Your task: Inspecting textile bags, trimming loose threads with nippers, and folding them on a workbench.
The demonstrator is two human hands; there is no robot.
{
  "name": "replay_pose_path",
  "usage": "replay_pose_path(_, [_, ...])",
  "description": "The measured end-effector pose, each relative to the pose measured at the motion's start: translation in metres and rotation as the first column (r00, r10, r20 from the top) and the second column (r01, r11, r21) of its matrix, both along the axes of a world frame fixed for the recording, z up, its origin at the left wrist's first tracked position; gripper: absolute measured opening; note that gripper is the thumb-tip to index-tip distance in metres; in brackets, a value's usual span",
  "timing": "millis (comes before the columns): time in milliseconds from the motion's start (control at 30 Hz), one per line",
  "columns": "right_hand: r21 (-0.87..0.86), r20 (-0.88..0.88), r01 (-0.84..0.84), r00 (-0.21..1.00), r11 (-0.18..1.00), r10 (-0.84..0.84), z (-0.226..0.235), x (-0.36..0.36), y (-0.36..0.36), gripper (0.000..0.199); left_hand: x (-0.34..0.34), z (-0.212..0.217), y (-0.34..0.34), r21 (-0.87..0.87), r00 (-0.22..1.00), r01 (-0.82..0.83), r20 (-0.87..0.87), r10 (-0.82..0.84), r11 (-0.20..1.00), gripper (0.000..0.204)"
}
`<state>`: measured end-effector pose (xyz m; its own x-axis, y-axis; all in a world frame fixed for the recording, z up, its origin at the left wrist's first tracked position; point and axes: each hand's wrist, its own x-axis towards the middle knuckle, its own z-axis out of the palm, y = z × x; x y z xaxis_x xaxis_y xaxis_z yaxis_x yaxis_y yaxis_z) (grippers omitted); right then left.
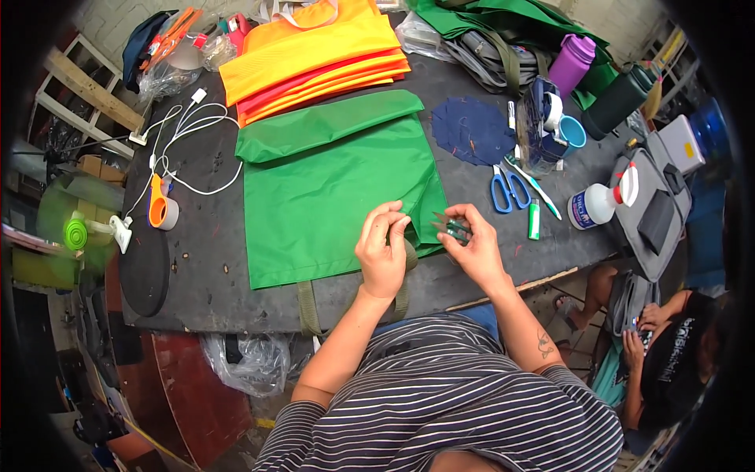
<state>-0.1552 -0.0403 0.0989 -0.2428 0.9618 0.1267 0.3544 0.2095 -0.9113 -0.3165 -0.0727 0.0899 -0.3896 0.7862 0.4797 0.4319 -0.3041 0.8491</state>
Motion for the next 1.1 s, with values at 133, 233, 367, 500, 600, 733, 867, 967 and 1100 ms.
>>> replay_pose_path(133, [0.329, 0.051, 0.077, 0.994, 0.941, -0.1, 0.014, -0.006, -0.004, 0.03, 0.003, 0.002, -0.002, 0.01, 1.0, -0.017, 0.01, 0.017, 1.0, 0.003])
replay_pose_path(233, [0.509, 0.132, 0.031, 0.985, 0.86, -0.114, 0.023, -0.01, -0.008, 0.028, 0.006, -0.002, -0.003, -0.004, 0.996, -0.009, 0.092, 0.009, 1.0, 0.004])
replay_pose_path(367, [0.557, 0.201, 0.002, 0.97, 0.831, -0.137, 0.022, -0.016, -0.009, 0.024, 0.008, 0.0, -0.004, -0.051, 0.999, 0.015, 0.052, -0.012, 0.999, 0.006])
replay_pose_path(500, [0.6, 0.215, 0.005, 0.962, 0.8, -0.168, 0.02, -0.022, -0.007, 0.022, 0.01, 0.0, -0.006, -0.062, 0.998, 0.025, 0.058, -0.021, 0.998, 0.007])
replay_pose_path(600, [0.622, 0.183, 0.01, 0.97, 0.783, -0.158, 0.017, -0.026, -0.004, 0.021, 0.01, -0.001, -0.007, -0.059, 0.999, 0.021, 0.048, -0.018, 0.998, 0.008])
replay_pose_path(733, [0.618, 0.143, 0.023, 0.98, 0.786, -0.141, 0.011, -0.028, -0.003, 0.02, 0.009, -0.002, -0.007, -0.062, 0.999, 0.005, 0.033, -0.003, 0.998, 0.008])
replay_pose_path(867, [0.58, 0.077, 0.053, 0.99, 0.813, -0.12, 0.005, -0.027, -0.004, 0.019, 0.003, -0.005, -0.002, 0.01, 1.0, -0.005, -0.028, 0.005, 1.0, 0.008])
replay_pose_path(967, [0.569, 0.051, 0.074, 0.991, 0.819, -0.125, 0.006, -0.027, -0.002, 0.02, 0.006, -0.002, -0.005, -0.045, 1.0, 0.011, 0.026, -0.009, 0.999, 0.007])
replay_pose_path(1100, [0.591, 0.087, 0.066, 0.986, 0.804, -0.145, 0.011, -0.025, -0.003, 0.021, 0.001, -0.005, -0.002, -0.017, 0.993, 0.013, 0.119, -0.011, 1.0, 0.008])
